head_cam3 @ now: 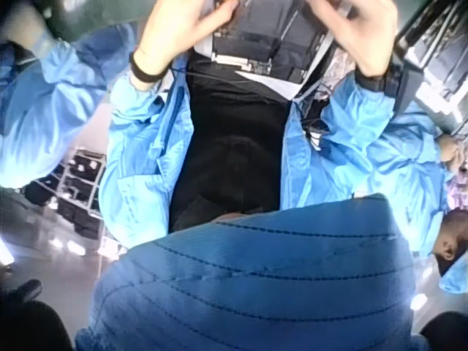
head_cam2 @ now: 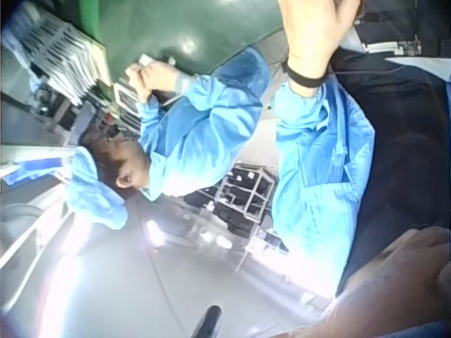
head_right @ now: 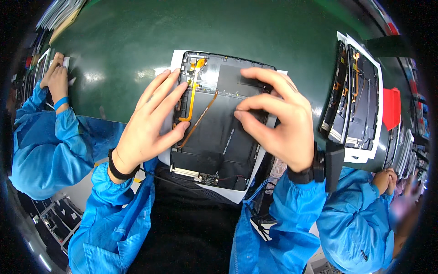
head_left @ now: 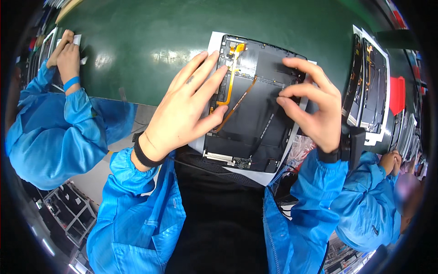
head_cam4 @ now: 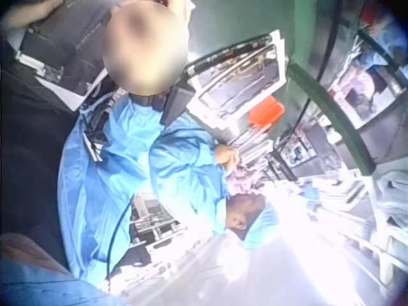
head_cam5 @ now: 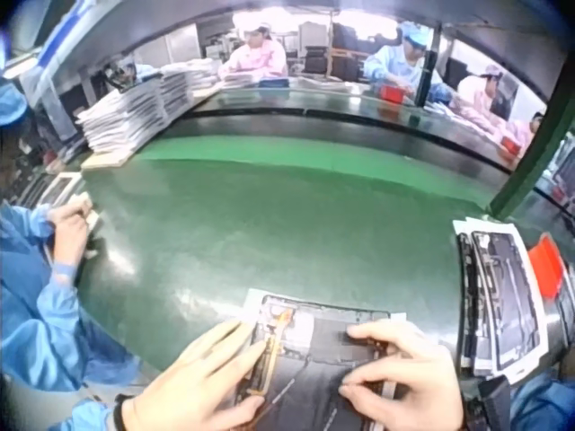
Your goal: Manually assembling internal components and cables inside tablet casings on an industrial assembly line.
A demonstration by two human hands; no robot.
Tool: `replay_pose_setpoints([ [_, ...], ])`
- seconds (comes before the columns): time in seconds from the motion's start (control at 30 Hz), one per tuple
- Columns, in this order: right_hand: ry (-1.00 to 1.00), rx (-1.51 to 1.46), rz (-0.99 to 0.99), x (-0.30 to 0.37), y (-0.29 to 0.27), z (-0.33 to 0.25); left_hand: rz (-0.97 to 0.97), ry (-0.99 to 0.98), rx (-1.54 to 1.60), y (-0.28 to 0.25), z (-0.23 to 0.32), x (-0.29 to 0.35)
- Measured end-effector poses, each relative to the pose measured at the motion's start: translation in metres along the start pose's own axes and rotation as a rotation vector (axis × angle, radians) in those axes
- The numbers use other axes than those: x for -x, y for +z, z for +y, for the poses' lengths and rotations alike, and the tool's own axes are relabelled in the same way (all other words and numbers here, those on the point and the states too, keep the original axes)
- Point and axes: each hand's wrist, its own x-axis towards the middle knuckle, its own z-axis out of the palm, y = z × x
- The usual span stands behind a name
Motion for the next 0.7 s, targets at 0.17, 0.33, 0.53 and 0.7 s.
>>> replay_pose_setpoints([
  [0.17, 0.011, -0.072, 0.025, -0.005, 0.012, 0.014, 0.094, 0.23, -0.141, 0.003, 0.021, 0.015],
  [0.33, -0.067, 0.099, 0.023, -0.01, 0.016, 0.02, -0.104, 0.295, 0.071, 0.021, 0.042, 0.04],
  [0.53, -0.034, 0.162, 0.015, -0.012, 0.021, 0.025, -0.161, 0.295, 0.115, 0.027, 0.032, 0.044],
  [0.7, -0.026, 0.127, 0.028, -0.014, 0.024, 0.028, -0.182, 0.296, 0.125, 0.028, 0.029, 0.045],
])
